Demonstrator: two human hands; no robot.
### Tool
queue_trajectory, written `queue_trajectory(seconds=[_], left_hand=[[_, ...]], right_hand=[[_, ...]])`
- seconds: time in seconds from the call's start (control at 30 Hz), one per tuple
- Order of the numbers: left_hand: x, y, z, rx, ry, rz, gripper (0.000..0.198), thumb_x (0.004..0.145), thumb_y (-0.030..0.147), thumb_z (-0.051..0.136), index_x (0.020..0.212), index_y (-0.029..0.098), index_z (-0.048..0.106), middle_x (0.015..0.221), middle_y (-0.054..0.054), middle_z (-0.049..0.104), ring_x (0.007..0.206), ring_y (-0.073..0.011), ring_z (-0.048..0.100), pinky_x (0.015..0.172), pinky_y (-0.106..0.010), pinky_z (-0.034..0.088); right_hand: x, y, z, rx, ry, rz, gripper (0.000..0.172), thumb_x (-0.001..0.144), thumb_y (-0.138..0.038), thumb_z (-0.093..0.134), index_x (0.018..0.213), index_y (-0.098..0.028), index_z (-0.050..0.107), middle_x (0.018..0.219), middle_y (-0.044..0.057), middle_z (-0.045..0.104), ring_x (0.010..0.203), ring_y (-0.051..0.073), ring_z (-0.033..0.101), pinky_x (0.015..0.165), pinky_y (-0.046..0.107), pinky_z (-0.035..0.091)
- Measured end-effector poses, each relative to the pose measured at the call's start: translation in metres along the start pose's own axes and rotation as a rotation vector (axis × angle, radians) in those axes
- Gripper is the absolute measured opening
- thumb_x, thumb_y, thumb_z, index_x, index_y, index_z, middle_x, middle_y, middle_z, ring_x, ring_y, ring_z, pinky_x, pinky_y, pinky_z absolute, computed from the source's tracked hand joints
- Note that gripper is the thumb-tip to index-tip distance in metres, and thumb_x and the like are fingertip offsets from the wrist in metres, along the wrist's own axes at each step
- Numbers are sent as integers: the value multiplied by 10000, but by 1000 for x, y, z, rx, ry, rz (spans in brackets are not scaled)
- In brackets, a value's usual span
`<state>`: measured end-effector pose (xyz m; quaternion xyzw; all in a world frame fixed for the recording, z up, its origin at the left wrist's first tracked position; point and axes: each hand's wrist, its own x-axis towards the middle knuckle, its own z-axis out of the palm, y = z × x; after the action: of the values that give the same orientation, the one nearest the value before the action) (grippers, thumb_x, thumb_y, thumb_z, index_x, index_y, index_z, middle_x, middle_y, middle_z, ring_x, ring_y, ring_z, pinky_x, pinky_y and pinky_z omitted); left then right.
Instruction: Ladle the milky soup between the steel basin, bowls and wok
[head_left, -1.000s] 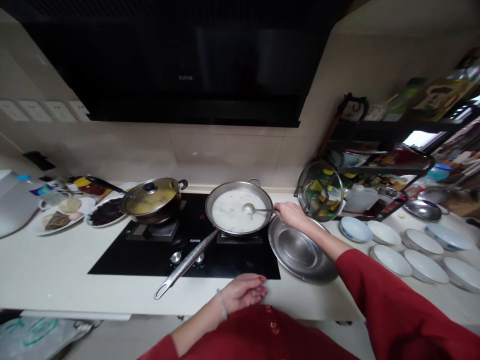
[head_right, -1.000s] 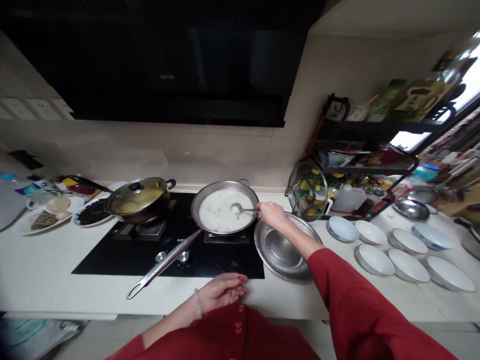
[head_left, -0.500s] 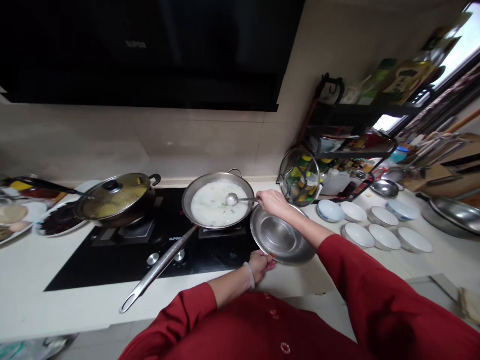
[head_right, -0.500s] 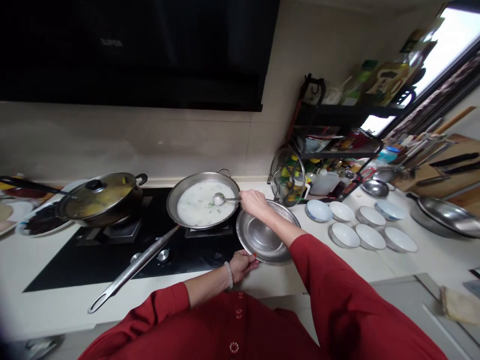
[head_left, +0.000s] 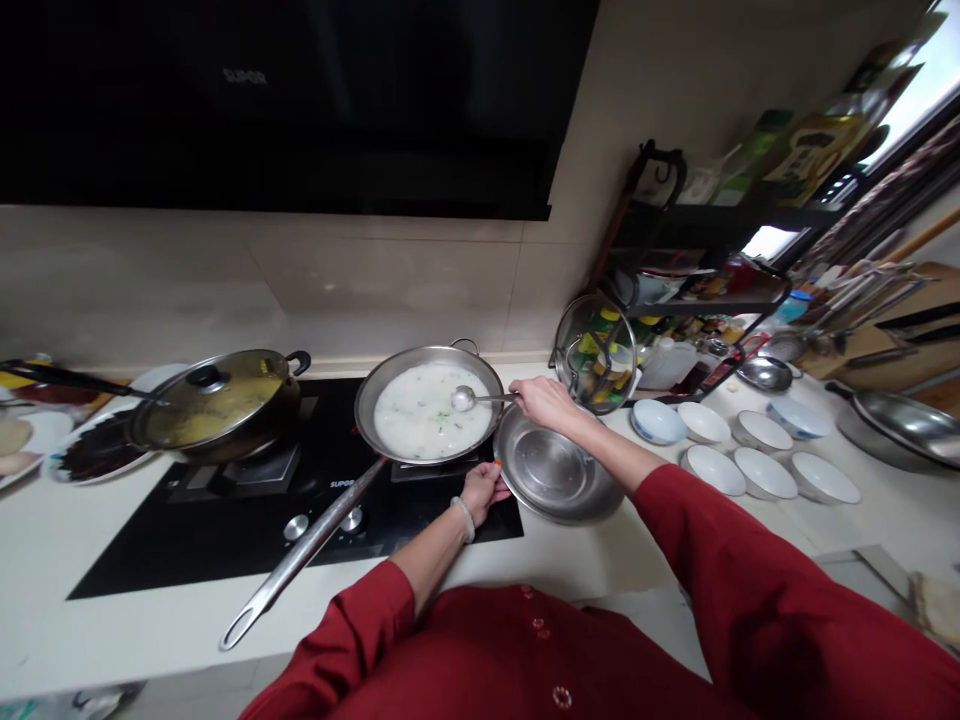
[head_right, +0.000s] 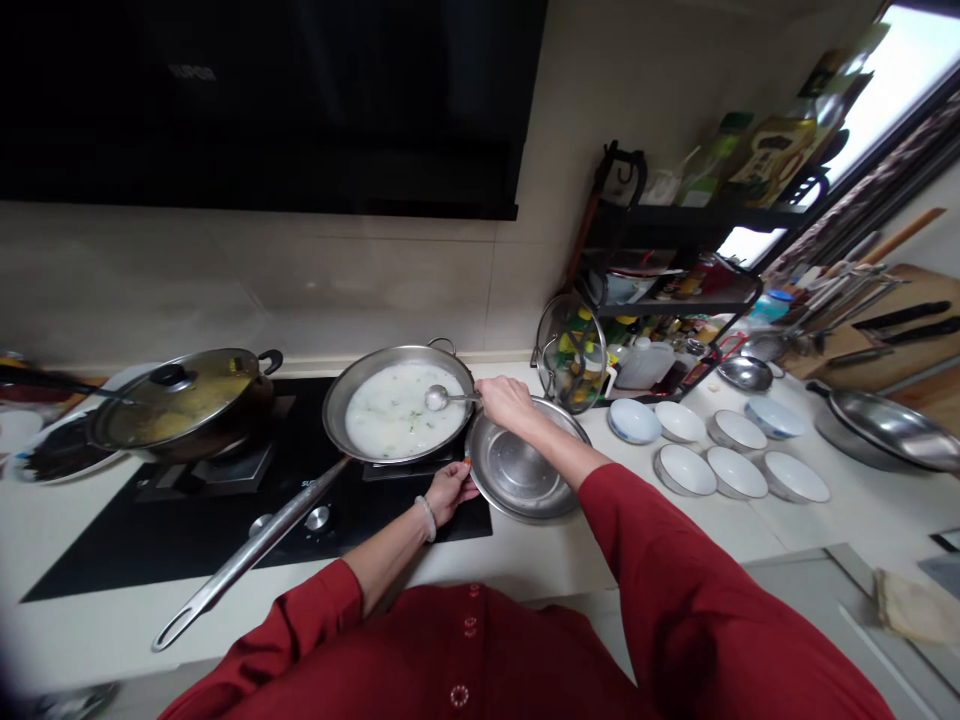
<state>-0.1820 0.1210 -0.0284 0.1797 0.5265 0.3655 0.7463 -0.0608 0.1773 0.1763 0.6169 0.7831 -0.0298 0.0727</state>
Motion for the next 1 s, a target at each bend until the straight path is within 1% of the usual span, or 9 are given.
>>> queue_trajectory(seconds=[0.1, 0.2, 0.3, 0.37, 0.53, 0.67, 0.83, 0.9, 1.0], left_hand=[[-13, 3, -8, -22, -25, -36, 369, 974, 446, 444, 884, 114, 576, 660, -63, 651, 571, -126, 643, 596, -240, 539], [-32, 2, -23, -69, -25, -96, 463, 991, 485, 346, 937, 85, 572, 692, -117, 679, 588, -158, 671, 588, -263, 542], [-52, -3, -41, -198, -42, -171, 430, 995, 460, 367, 959, 84, 572, 702, -125, 697, 567, -154, 672, 551, -235, 515], [-64, -7, -52, -257, -47, -192, 378, 992, 425, 410, 961, 87, 576, 702, -128, 706, 556, -152, 671, 524, -218, 494], [-91, -15, -78, -374, -13, -185, 289, 980, 353, 471, 970, 88, 583, 697, -130, 715, 537, -149, 665, 517, -210, 487], [-109, -19, -98, -441, 63, -161, 222, 968, 289, 502, 985, 85, 585, 702, -132, 718, 543, -150, 670, 516, -202, 488], [-123, -19, -119, -513, 143, -116, 181, 963, 255, 514, 976, 87, 580, 710, -139, 720, 556, -151, 674, 534, -207, 510], [-126, -19, -125, -526, 149, -107, 173, 963, 247, 514, 974, 88, 580, 708, -141, 719, 557, -153, 675, 527, -209, 512], [-127, -20, -127, -540, 153, -103, 163, 958, 234, 521, 972, 86, 587, 708, -140, 715, 562, -156, 677, 516, -209, 514]], right_hand=[[0, 0, 0, -2, 6, 1, 352, 938, -230, 430, 1210, -219, 652, 1069, 155, 713, 1027, 289, 663, 813, 350, 458], [1, 1, 2, -1, 12, 10, 349, 934, -225, 436, 1201, -218, 660, 1053, 158, 716, 1017, 295, 667, 805, 356, 462], [4, 0, 6, 8, 12, 18, 340, 929, -230, 453, 1194, -213, 667, 1037, 163, 719, 1005, 300, 671, 804, 363, 464], [6, -3, 10, 19, 10, 13, 330, 926, -231, 464, 1180, -212, 675, 1031, 163, 721, 1003, 296, 672, 809, 363, 462], [5, -11, 18, 67, 8, -10, 311, 888, -205, 506, 1123, -208, 709, 1025, 159, 728, 997, 297, 675, 797, 355, 457], [4, -7, 17, 134, 5, 0, 302, 874, -214, 522, 1091, -225, 732, 1029, 132, 736, 1005, 289, 671, 795, 339, 453], [5, 10, 10, 243, -25, -2, 252, 854, -239, 574, 1031, -250, 753, 1036, 63, 745, 1017, 227, 664, 825, 272, 446], [3, 14, 7, 282, -34, -10, 237, 848, -236, 583, 1009, -238, 757, 1015, 51, 749, 1003, 218, 667, 824, 264, 448], [-1, 18, 5, 326, -35, -20, 234, 848, -238, 587, 1004, -215, 759, 1010, 57, 750, 1007, 222, 665, 831, 268, 449]])
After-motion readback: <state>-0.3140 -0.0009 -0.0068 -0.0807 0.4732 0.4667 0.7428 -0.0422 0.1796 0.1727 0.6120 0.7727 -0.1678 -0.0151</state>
